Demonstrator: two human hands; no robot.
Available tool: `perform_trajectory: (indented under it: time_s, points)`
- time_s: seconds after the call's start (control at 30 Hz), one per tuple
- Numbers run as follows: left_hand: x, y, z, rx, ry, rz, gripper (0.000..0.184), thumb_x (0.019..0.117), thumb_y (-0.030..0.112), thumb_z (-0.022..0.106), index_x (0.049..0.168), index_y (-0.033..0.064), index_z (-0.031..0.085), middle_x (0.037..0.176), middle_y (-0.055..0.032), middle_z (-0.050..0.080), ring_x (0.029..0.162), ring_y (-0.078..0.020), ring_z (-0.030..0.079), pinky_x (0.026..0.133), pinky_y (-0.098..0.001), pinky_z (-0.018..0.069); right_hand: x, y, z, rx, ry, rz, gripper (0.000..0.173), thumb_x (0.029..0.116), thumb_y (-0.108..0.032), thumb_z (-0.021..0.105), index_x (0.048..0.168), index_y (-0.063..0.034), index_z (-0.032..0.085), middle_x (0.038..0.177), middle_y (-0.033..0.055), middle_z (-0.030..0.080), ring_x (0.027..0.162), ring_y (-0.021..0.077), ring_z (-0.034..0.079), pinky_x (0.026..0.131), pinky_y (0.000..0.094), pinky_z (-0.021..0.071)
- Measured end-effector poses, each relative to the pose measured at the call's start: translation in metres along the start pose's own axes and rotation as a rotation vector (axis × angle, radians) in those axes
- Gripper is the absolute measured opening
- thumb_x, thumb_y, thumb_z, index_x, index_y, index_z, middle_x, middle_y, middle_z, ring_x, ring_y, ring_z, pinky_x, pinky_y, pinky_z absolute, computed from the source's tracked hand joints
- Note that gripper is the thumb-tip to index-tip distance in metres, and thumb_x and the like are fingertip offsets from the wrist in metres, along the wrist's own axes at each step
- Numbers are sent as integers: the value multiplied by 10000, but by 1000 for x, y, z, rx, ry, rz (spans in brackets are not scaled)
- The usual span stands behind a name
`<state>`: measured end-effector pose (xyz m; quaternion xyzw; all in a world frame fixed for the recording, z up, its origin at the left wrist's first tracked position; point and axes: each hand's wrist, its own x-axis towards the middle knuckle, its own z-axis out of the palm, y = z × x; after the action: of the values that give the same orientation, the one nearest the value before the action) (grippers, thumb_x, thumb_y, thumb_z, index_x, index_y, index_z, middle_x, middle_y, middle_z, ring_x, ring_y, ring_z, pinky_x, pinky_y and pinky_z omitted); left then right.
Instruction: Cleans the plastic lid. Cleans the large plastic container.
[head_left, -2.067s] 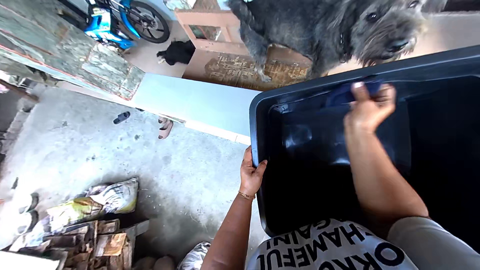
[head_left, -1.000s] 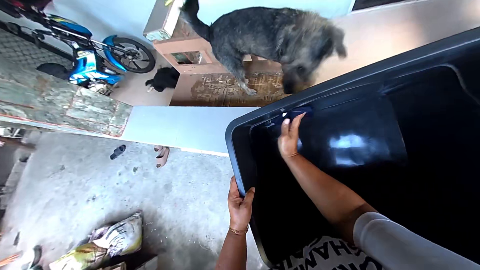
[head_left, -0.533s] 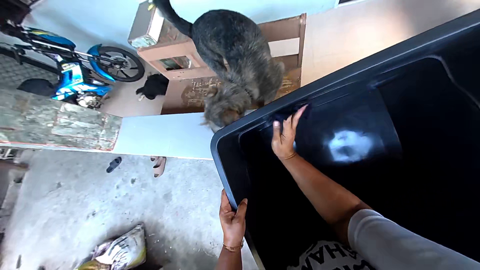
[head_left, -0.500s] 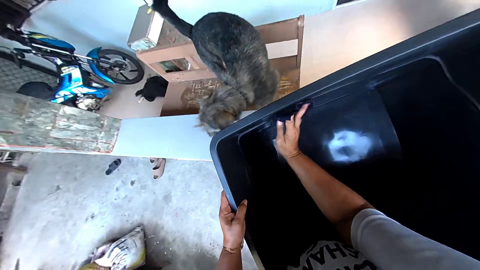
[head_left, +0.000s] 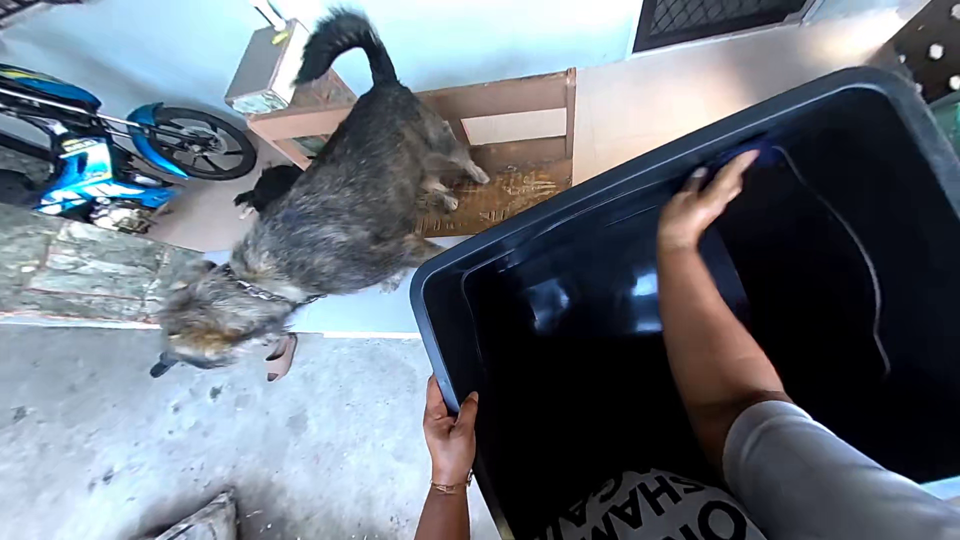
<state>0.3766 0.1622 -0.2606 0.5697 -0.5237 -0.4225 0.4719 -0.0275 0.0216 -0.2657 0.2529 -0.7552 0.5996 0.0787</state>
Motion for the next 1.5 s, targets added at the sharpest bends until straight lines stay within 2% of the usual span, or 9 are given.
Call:
perform_trajectory:
  time_s: [0.3, 0.4, 0.53, 0.7, 0.93, 1.1, 1.23, 1.37, 1.5]
  points:
    - [5, 9, 2, -81, -49, 13, 511, 906, -18, 610, 1397, -108, 500, 1307, -165, 647, 1146, -124, 667, 1003, -283, 558, -208, -83, 29, 239, -690, -558, 658, 910, 56, 516, 1553, 25, 382, 1628, 281, 305, 1504, 474, 299, 1196, 653, 276]
    - [4, 6, 0, -76, -31, 49, 457, 941, 16, 559, 1370, -132, 517, 1348, -196, 608, 1191, -107, 631, 1036, -253, 519, -250, -92, 37, 372, -1006, -609, 662, 896, 135, 519, 1527, -61, 482, 1511, 212, 523, 1401, 389, 503, 1178, 526, 385]
    - [5, 2, -6, -71, 2, 76, 420, 978, 77, 504, 1331, -148, 539, 1320, -190, 619, 1176, -77, 624, 1028, -230, 511, -260, -91, 27, 562, -1136, -491, 526, 990, 15, 468, 1512, -50, 500, 1563, 130, 490, 1453, 280, 460, 1208, 463, 372]
    - [5, -2, -10, -41, 2, 102, 512, 1079, 237, 368, 1335, -176, 533, 1376, -261, 583, 1300, -165, 568, 1145, -308, 435, -282, -52, -87, 591, -1448, -553, 473, 1006, -127, 494, 1455, 11, 544, 1526, 167, 522, 1418, 292, 496, 1187, 469, 399]
    - [7, 7, -10, -37, 7, 131, 391, 1043, 98, 461, 1326, -151, 563, 1350, -277, 595, 1273, -269, 588, 1134, -402, 447, -275, -80, -48, 272, -1355, -515, 605, 887, 57, 515, 1477, 145, 414, 1510, 386, 410, 1370, 567, 432, 1163, 638, 327]
    - [16, 7, -8, -25, -18, 160, 385, 1049, 74, 458, 1333, -166, 556, 1368, -308, 577, 1304, -311, 570, 1158, -415, 419, -239, -103, 36, 192, -1276, -430, 520, 933, 46, 478, 1452, 81, 482, 1508, 339, 447, 1397, 510, 436, 1161, 620, 337]
    - [18, 7, -6, -51, -20, 157, 375, 1053, 77, 449, 1312, -166, 568, 1348, -306, 584, 1286, -310, 575, 1145, -417, 425, -258, -113, -13, 205, -1312, -311, 573, 987, -5, 478, 1540, 87, 357, 1548, 360, 377, 1419, 517, 400, 1187, 605, 305]
    - [19, 12, -6, -75, -31, 118, 456, 1086, 147, 345, 1356, -173, 528, 1378, -324, 558, 1314, -333, 553, 1164, -427, 399, -297, -63, -101, 512, -1343, -628, 529, 1056, -205, 425, 1431, 166, 465, 1527, 390, 384, 1467, 496, 355, 1225, 547, 293]
    - [20, 11, -4, -134, -47, 115, 663, 1101, 337, 184, 1411, -175, 472, 1440, -334, 511, 1383, -328, 499, 1204, -409, 342, -293, -64, -72, 680, -1314, -720, 478, 1086, -219, 329, 1403, 60, 552, 1560, 302, 411, 1518, 424, 302, 1256, 514, 251]
